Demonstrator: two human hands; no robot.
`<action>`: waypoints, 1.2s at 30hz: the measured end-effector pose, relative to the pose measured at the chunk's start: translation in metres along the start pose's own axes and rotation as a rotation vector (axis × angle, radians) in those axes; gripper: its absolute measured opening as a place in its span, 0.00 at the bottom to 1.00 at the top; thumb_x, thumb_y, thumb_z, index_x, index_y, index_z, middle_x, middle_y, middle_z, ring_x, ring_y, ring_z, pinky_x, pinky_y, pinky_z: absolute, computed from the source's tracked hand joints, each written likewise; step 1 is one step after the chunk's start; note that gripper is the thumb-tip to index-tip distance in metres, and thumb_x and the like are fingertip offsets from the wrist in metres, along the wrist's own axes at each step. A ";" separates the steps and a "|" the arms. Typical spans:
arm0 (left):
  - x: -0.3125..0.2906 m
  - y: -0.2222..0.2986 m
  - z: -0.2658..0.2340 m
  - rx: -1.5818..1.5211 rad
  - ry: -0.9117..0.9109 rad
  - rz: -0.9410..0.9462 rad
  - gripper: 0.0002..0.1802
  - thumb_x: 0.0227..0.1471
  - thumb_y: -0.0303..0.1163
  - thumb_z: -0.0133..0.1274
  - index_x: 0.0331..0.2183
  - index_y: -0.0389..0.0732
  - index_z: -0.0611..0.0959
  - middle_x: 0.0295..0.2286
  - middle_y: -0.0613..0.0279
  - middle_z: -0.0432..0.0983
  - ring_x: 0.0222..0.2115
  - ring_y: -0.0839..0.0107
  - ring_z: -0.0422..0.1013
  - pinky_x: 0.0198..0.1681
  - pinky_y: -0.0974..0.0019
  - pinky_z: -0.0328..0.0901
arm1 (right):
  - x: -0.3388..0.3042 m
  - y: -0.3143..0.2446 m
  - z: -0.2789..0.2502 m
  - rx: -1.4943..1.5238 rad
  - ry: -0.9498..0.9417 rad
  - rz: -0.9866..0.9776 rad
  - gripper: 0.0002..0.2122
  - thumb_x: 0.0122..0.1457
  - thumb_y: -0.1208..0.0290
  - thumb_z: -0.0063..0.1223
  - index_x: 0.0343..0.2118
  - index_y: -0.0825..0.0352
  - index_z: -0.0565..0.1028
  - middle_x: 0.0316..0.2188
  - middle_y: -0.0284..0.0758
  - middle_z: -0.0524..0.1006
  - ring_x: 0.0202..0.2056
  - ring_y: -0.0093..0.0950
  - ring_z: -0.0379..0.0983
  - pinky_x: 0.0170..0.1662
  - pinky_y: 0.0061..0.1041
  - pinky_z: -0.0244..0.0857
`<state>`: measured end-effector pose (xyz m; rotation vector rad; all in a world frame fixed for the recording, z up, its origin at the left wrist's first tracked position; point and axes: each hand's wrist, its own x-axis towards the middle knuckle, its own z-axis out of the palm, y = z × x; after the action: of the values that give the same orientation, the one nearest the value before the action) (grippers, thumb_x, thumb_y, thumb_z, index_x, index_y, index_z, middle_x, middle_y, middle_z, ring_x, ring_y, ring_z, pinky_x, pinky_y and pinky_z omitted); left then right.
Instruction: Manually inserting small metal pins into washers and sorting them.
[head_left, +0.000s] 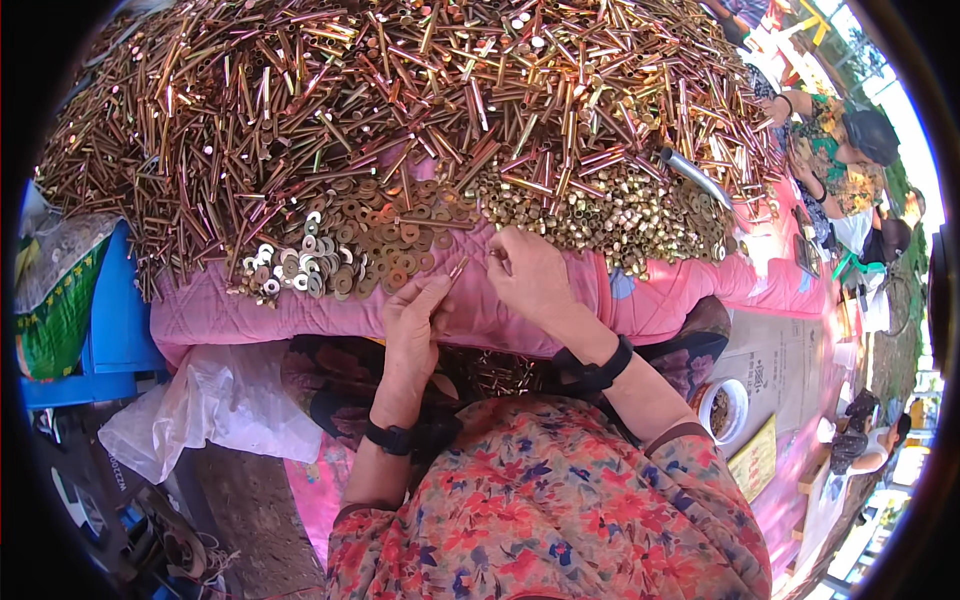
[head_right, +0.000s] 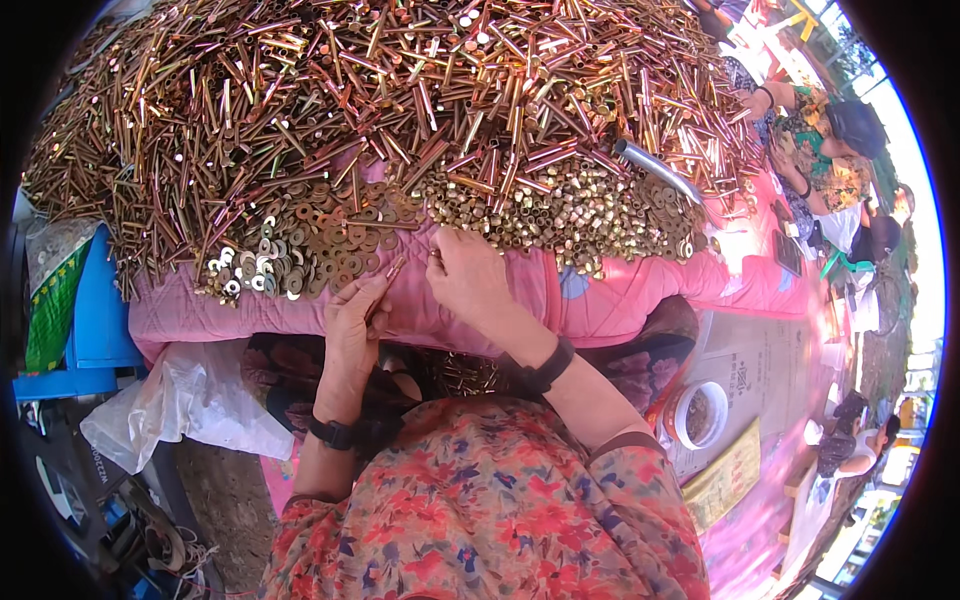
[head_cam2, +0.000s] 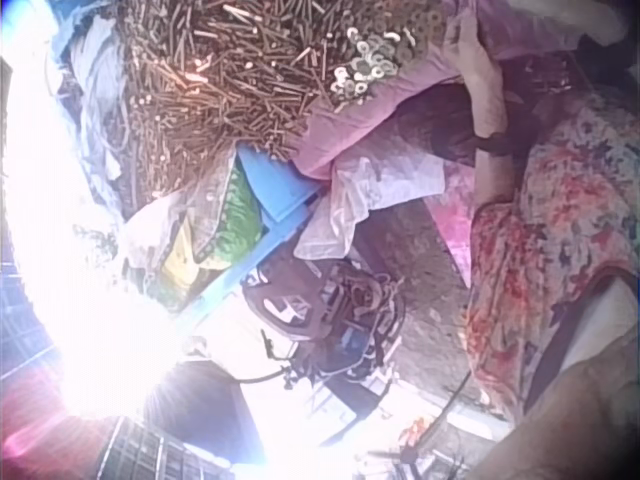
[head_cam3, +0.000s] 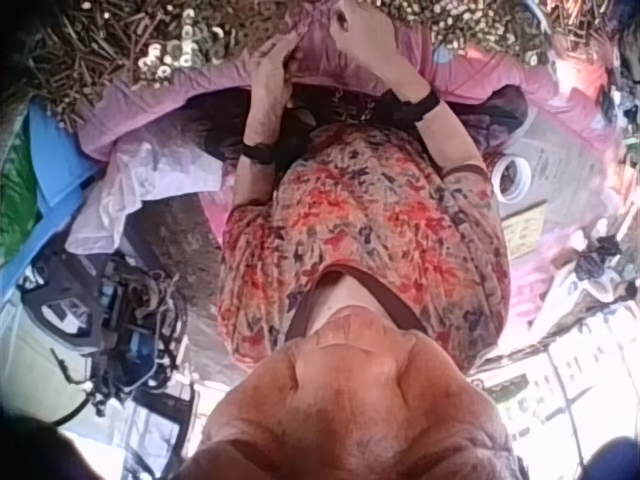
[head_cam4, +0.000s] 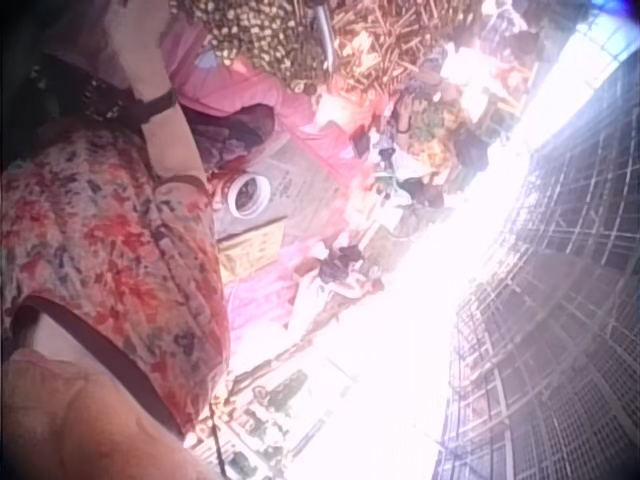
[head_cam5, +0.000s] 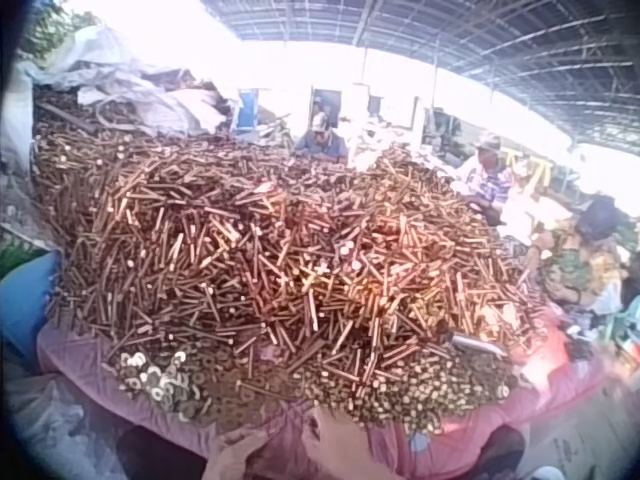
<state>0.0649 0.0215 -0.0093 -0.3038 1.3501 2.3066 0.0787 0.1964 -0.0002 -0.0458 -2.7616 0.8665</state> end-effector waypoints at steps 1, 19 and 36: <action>-0.001 0.002 0.001 0.025 -0.006 -0.015 0.06 0.46 0.28 0.58 0.28 0.37 0.79 0.18 0.65 0.73 0.13 0.84 0.63 0.14 0.82 0.49 | -0.001 -0.002 -0.006 0.283 -0.042 0.183 0.07 0.51 0.74 0.54 0.31 0.70 0.73 0.29 0.36 0.75 0.32 0.26 0.71 0.35 0.20 0.65; -0.006 0.015 0.022 0.259 -0.200 -0.041 0.04 0.43 0.23 0.58 0.23 0.35 0.79 0.14 0.64 0.71 0.10 0.85 0.57 0.12 0.80 0.46 | -0.031 0.004 -0.044 0.730 -0.212 0.167 0.07 0.54 0.72 0.54 0.29 0.71 0.74 0.21 0.29 0.73 0.25 0.15 0.65 0.28 0.18 0.62; -0.009 0.015 0.024 0.301 -0.312 -0.057 0.03 0.42 0.23 0.59 0.24 0.35 0.81 0.19 0.65 0.75 0.18 0.82 0.66 0.20 0.80 0.58 | -0.044 0.006 -0.045 0.609 -0.207 0.092 0.17 0.57 0.58 0.50 0.30 0.71 0.72 0.19 0.32 0.72 0.21 0.22 0.67 0.25 0.23 0.60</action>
<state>0.0666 0.0333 0.0173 0.1084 1.4733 1.9663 0.1319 0.2223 0.0220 0.0290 -2.5575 1.7842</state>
